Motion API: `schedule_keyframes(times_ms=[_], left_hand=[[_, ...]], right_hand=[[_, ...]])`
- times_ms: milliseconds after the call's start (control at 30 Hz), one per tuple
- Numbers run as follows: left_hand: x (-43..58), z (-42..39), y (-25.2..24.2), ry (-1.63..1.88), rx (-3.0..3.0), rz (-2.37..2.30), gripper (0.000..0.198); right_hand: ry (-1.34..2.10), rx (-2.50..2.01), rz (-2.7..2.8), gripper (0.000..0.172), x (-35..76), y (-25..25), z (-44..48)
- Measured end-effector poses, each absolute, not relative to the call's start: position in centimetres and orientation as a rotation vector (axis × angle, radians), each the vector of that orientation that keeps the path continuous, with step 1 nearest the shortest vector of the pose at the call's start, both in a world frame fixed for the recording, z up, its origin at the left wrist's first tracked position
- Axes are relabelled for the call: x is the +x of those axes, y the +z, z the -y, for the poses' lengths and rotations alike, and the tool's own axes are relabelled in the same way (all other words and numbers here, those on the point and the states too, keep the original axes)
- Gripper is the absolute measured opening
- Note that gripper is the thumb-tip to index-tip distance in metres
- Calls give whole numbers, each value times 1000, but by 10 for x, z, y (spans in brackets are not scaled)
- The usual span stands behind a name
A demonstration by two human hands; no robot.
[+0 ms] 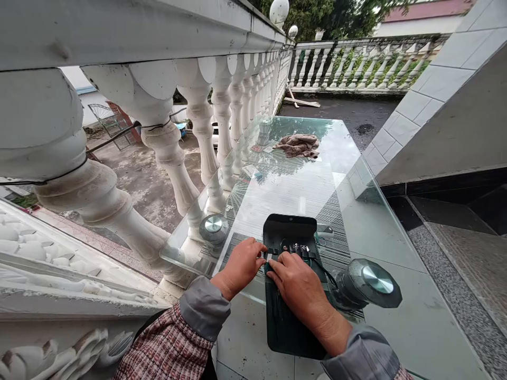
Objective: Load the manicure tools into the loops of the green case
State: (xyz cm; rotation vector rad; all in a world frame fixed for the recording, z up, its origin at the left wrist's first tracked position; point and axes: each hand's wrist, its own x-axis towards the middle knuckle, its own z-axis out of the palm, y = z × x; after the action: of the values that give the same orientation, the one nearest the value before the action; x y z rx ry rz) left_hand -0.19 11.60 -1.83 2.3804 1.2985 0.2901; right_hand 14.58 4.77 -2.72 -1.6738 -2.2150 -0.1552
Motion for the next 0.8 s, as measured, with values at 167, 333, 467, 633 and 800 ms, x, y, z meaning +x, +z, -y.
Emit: schedule_keyframes(times_ms=[167,333,467,633,800], left_hand=[[-2,-116,-19,281,2389,-1293,19],[-2,-116,-20,293,2398,-1287,18],[-2,-115,-16,281,2390,-1276,19],[-7,-111,-6,281,2426,-1214,9],[-13,-103,-3,202,2508,-1257,26]], right_hand=[[-142,-1668,2210,6,146,-27,-47],[-87,-1672,2195,7,146,-26,-46],[-89,-1628,2246,11,147,-24,-44],[23,-1629,2271,21,150,-20,-42],[90,-1629,2239,24,152,-20,-42]])
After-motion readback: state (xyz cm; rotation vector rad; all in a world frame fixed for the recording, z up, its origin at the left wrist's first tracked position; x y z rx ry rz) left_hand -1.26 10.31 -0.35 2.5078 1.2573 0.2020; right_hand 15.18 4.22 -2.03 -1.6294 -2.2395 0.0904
